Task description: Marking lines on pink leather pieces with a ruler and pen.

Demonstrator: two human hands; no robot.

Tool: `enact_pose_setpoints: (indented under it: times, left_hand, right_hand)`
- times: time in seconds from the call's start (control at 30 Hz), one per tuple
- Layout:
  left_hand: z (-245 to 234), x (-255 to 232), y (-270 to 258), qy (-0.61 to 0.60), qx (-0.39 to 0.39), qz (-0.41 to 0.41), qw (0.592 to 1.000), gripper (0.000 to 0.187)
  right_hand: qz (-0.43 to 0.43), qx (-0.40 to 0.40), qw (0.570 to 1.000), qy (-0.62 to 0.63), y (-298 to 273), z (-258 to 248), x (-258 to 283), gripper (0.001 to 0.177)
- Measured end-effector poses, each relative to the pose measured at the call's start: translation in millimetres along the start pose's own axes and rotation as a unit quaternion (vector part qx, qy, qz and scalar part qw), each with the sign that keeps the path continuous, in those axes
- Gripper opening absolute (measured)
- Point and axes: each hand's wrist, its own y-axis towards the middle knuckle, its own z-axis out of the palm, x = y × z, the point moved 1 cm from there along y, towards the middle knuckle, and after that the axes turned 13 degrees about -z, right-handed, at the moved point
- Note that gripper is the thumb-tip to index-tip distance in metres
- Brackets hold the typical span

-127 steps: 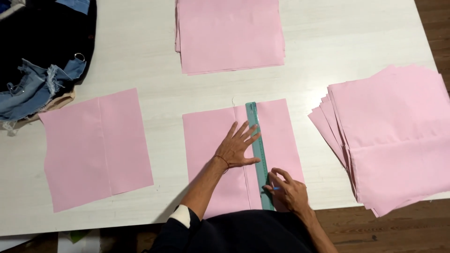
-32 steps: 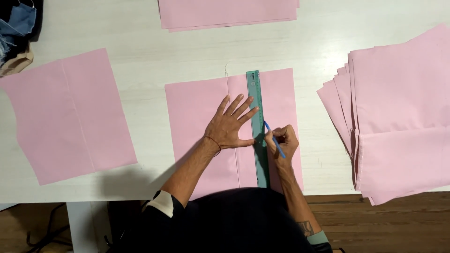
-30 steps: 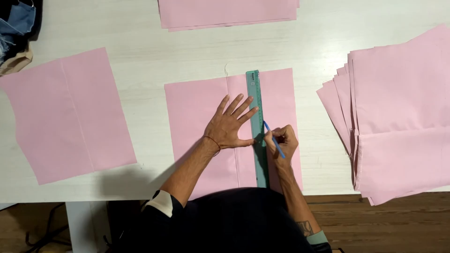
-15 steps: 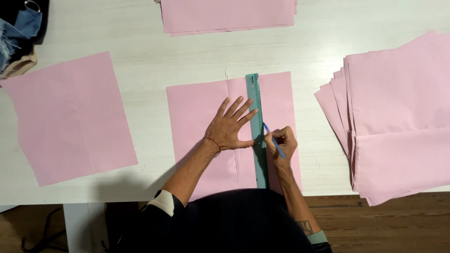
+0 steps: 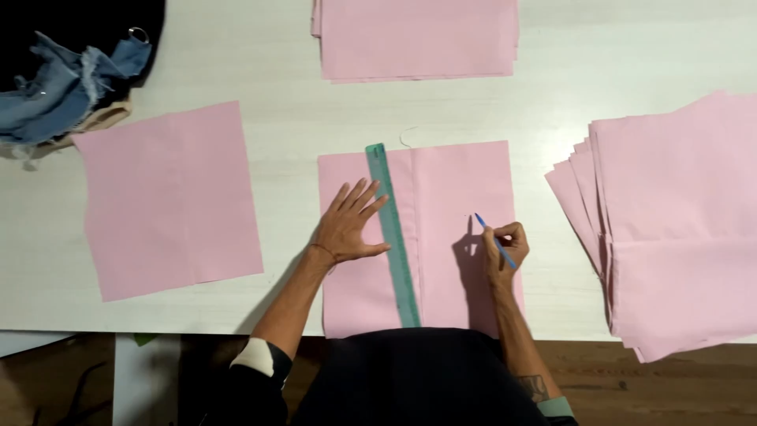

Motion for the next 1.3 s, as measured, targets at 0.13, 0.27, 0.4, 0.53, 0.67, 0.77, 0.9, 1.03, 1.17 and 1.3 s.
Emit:
enact_pose_setpoints:
  times: [0.13,0.27,0.4,0.53,0.67,0.77,0.9,1.03,1.17,1.3]
  left_hand:
    - [-11,39,-25,0.002,0.009,-0.001,1.0,0.102]
    - [-16,65,-33,0.021,0.021,0.024,0.999,0.102]
    - [-13,69,-34,0.012,0.005,0.041,0.999,0.104]
    - [-5,73,-40,0.012,0.003,0.043,0.999,0.106]
    - [-6,80,-29,0.016,-0.021,0.054,0.998,0.106]
    - [-5,78,-38,0.011,-0.009,0.053,0.998,0.105]
    - [-8,77,-37,0.017,-0.015,0.05,0.999,0.105]
    - [-4,78,-37,0.021,-0.005,0.047,0.999,0.105]
    - [-3,80,-34,0.037,0.002,0.047,0.998,0.106]
    - [-4,80,-34,0.028,0.009,0.047,0.998,0.108]
  right_hand:
    - [0.024,0.008,1.0,-0.001,0,-3,1,0.024]
    - [-0.034,0.025,0.998,-0.035,3,-3,-11,0.025]
    - [-0.038,0.026,0.997,-0.061,2,-5,-12,0.022]
    - [0.014,0.023,0.998,-0.058,-2,-6,11,0.024]
    - [0.018,-0.032,0.999,0.011,9,4,9,0.024]
    - [0.025,-0.064,0.998,-0.014,-7,3,24,0.024]
    - [0.006,-0.077,0.996,-0.046,-24,19,27,0.022]
    - [-0.011,-0.023,0.999,-0.042,-67,67,39,0.023]
    - [0.005,0.064,0.997,-0.045,-93,124,66,0.022]
    - [0.004,0.102,0.995,0.02,-97,168,93,0.023]
